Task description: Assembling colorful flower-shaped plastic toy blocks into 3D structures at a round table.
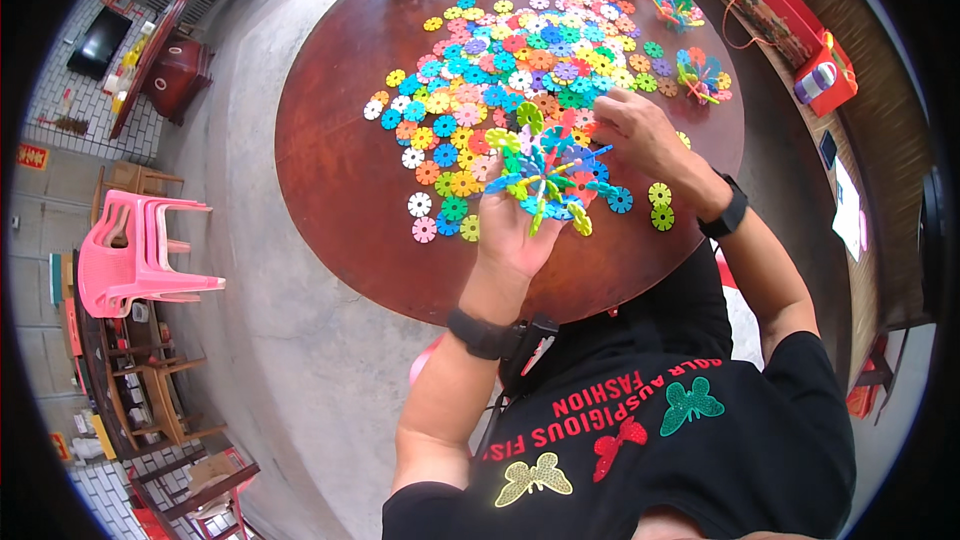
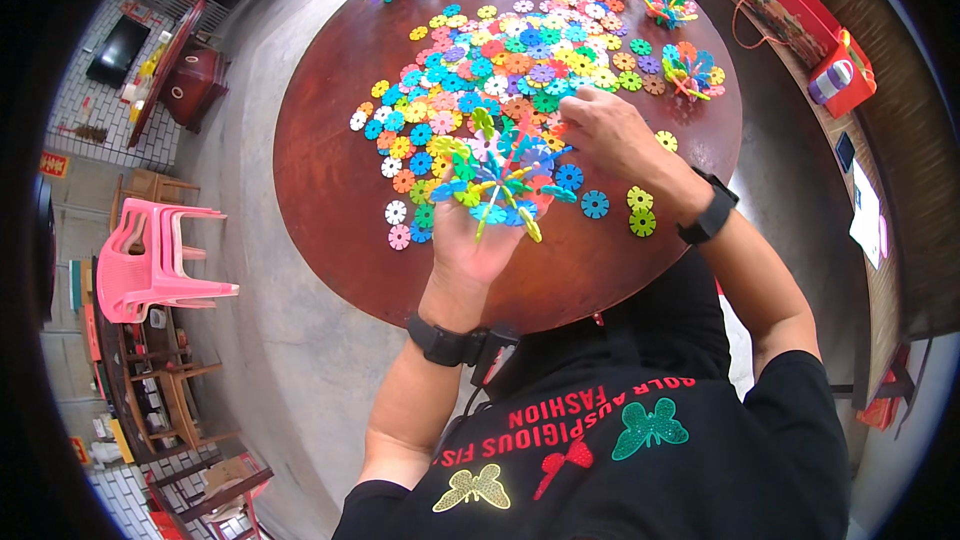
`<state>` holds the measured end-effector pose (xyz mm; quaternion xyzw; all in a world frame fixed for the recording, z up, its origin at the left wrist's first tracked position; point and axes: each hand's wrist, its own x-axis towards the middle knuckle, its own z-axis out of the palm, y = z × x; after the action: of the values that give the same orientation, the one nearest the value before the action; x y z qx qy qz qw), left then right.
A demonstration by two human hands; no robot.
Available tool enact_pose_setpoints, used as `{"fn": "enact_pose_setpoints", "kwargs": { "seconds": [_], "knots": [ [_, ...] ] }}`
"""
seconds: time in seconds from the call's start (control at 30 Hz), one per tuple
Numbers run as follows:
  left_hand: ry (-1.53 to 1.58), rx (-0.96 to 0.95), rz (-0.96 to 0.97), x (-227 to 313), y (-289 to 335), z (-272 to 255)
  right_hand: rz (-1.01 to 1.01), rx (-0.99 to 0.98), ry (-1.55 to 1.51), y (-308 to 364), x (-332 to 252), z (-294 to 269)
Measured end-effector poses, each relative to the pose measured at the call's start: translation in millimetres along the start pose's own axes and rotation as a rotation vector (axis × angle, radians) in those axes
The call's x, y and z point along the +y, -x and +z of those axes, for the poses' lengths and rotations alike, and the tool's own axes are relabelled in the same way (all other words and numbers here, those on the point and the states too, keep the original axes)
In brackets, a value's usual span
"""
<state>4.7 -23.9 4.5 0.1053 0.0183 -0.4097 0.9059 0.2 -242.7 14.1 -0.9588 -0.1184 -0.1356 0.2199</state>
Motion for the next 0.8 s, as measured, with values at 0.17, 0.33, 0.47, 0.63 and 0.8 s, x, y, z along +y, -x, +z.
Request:
{"fn": "enact_pose_setpoints", "kwargs": {
  "seconds": [0.17,0.33,0.47,0.63,0.8],
  "knots": [
    [-0.184,0.084,-0.111,-6.1,-1.4,1.2,0.261,0.034,-0.684,36.7,-11.3,-34.1],
    [-0.603,0.263,0.065,-30.7,1.9,22.6,0.528,-0.165,-1.184,52.8,-21.2,-65.6],
    [-1.032,0.093,0.191,-34.2,4.3,16.5,0.486,-0.246,-1.147,54.0,-36.4,-70.8],
    [-1.120,0.097,0.263,-40.5,4.0,19.4,-0.035,0.045,-0.539,60.5,-40.2,-47.9],
    [-1.170,0.060,0.210,-38.0,6.3,18.1,-0.037,0.105,-0.277,56.6,-54.2,-45.6]
  ]
}}
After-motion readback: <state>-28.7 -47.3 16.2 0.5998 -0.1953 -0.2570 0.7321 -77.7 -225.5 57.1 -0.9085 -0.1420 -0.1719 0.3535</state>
